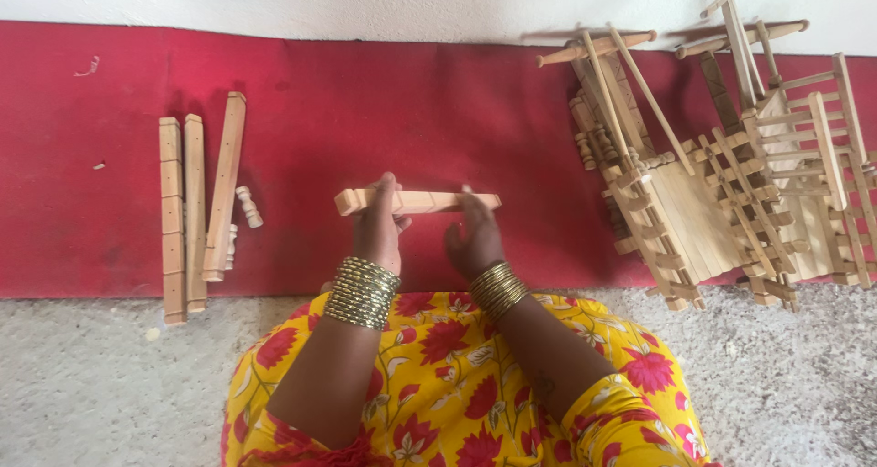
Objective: The person sits on the floor and assembles parts of a wooden cot frame. They hold a long wooden rail, press small wooden pieces into slots along it, turn the rail over to work the other side, and fit small turned wooden spools into the rail before setting it with the other rails.
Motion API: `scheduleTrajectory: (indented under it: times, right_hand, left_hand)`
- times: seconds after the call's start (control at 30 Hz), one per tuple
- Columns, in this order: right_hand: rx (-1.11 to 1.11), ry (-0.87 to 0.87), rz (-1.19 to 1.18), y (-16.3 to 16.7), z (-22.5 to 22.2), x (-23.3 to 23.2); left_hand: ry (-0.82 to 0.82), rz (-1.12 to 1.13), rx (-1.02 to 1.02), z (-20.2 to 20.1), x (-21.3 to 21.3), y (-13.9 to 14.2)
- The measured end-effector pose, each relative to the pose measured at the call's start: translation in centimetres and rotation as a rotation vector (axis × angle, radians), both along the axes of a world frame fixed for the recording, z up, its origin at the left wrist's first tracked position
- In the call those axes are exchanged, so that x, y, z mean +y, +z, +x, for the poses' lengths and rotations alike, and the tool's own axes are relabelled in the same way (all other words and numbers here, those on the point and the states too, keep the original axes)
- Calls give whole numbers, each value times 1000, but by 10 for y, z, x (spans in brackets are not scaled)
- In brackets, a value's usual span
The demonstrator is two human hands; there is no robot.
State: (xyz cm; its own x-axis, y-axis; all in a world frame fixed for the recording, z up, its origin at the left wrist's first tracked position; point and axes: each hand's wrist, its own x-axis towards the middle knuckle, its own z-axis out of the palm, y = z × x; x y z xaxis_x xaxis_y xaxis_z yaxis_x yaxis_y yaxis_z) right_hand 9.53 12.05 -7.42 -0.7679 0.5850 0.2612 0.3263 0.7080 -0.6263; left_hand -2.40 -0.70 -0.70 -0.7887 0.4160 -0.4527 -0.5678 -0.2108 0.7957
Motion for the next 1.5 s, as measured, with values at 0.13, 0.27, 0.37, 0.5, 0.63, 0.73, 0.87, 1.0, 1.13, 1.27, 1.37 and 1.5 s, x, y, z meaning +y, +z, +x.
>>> scheduleTrajectory:
  times: [0.13,0.27,0.37,0.5,0.63,0.73,0.87,1.0,1.13,1.27,1.37,1.5]
  right_hand:
    - [140,91,-27,7,4,-22]
    - [-66,-4,-42,-11,2,1]
    - [-129,-67,77,-23,0,32]
    - [-126,-107,-19,-14,2,29]
    - [232,92,46,17,5,-18]
    - [280,115,37,28,7,-23]
    - [54,-95,-208,10,5,4]
    - [143,-34,146,-4,4,2]
    - [289,120,96,27,-1,-38]
    - [423,364,82,67,10,-64]
    - [342,424,129,62,14,-48]
    - [118,142,19,23,8,-16]
  left_hand:
    - [30,56,-8,1,1,-6]
    - [47,58,-21,2,0,-4]
    - [30,39,-14,1,-1,0]
    - [12,37,35,2,1,0]
    - [-32,82,132,8,1,-2]
    - [-48,187,255,17,2,0]
    - [-86,311,169,20,4,5]
    - [-196,588,58,15,-6,4]
    - [-196,881,61,14,-9,5]
    - [-167,742,138,21,-7,12]
    - [-188,759,51,21,-6,17]
    - [-110,728,-52,9,-7,22]
